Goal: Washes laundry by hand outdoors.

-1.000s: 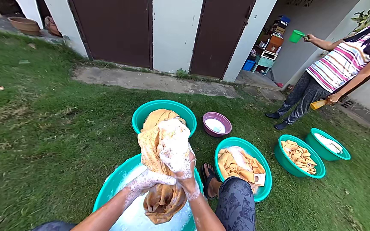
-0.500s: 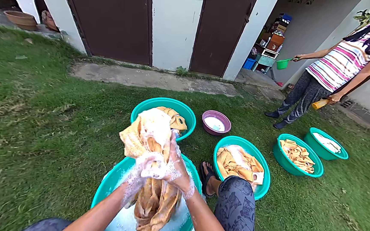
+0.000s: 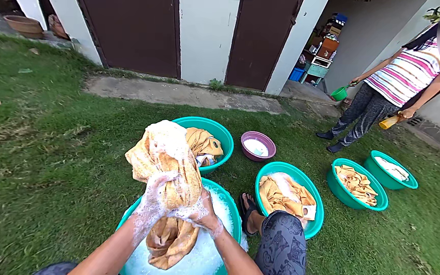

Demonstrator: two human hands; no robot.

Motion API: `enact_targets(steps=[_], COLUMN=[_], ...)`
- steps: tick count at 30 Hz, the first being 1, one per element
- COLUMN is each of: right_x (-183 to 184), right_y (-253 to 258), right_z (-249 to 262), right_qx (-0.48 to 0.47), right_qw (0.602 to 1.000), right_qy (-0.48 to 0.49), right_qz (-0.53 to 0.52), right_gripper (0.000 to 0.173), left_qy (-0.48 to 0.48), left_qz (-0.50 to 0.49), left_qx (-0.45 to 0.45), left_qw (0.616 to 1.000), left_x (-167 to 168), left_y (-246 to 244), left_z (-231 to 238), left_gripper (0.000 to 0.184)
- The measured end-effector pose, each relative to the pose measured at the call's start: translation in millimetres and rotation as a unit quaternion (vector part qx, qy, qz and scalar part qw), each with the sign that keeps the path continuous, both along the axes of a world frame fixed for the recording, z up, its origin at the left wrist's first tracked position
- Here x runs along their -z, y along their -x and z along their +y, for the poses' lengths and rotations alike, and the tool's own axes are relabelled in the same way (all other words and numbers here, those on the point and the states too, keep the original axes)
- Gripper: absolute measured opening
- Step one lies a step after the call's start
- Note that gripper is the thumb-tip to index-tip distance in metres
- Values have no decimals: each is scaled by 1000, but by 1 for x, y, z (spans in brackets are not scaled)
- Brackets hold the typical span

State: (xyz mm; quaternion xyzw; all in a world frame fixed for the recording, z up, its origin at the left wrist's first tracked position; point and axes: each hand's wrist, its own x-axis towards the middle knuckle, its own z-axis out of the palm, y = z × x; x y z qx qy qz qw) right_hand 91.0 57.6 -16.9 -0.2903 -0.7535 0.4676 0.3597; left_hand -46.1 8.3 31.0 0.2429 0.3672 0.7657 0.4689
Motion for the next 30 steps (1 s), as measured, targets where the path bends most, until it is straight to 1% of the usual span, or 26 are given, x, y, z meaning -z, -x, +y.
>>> enact_targets(steps=[2, 3, 4, 5, 6, 7, 8, 9, 10, 12, 13, 15, 16, 18, 19, 20, 21, 23, 24, 26, 27, 28, 30], right_x=[-4, -9, -17, -27, -38, -48, -56, -62, -67, -71, -70, -67, -64, -63, -63, -64, -66, -68, -65, -57, -54, -52, -49], right_y=[0, -2, -4, -8, -12, -17, -21, -25, -30, -35, -37, -37, -37, -38, -38, -36, -34, -30, -30, -29, -29, -29, -28], right_z=[-2, -2, 0, 1, 2, 3, 3, 4, 4, 5, 5, 5, 6, 10, 12, 13, 12, 10, 10, 13, 13, 13, 13], right_qx=[-1, -1, 2, 7, 11, 16, 20, 21, 19, 8, 0, -11, -12, -15, -15, -11, -2, 25, 30, 28, 21, 14, -2], right_qw=[998, 997, 996, 994, 992, 991, 990, 989, 988, 986, 985, 987, 989, 994, 994, 993, 990, 988, 988, 987, 986, 986, 988], right_qy=[39, 53, 61, 67, 68, 65, 56, 43, 28, -2, -15, -33, -45, -72, -92, -118, -138, -147, -143, -135, -125, -113, -91], right_qz=[40, 57, 72, 87, 101, 116, 127, 138, 148, 165, 170, 156, 140, 84, 52, 22, -6, -29, -40, -82, -106, -118, -124], right_gripper=[87, 83, 81, 79, 78, 77, 77, 78, 77, 78, 81, 94, 101, 114, 116, 114, 112, 110, 115, 127, 129, 127, 117], left_qy=[29, 39, 36, 23, 11, 11, 18, 32, 45, 89, 123, 185, 197, 210, 206, 189, 166, 125, 118, 145, 165, 173, 167], left_qz=[20, 27, 47, 94, 178, 275, 349, 383, 393, 404, 414, 427, 426, 388, 370, 362, 362, 345, 333, 302, 281, 259, 220], left_qx=[10, 25, 61, 114, 173, 223, 257, 268, 250, 182, 155, 128, 112, 89, 78, 68, 51, 18, 11, 1, -11, -27, -49], left_qw=[999, 999, 996, 989, 969, 935, 901, 884, 884, 892, 888, 876, 876, 893, 903, 910, 916, 930, 935, 942, 945, 950, 960], left_x=[-2, -3, -2, 1, 5, 6, 6, 4, 2, -4, -8, -10, -6, 4, 10, 16, 20, 21, 18, 8, 3, 0, -5], left_y=[3, 5, 12, 22, 32, 39, 38, 29, 16, -6, -12, -18, -20, -26, -27, -27, -26, -24, -23, -20, -18, -16, -10], left_z=[-5, -8, -11, -14, -16, -16, -16, -18, -22, -30, -33, -35, -34, -33, -32, -31, -28, -22, -20, -19, -19, -18, -16], left_gripper=[19, 27, 45, 65, 79, 86, 87, 84, 80, 81, 80, 80, 81, 89, 91, 91, 86, 63, 58, 50, 49, 48, 44])
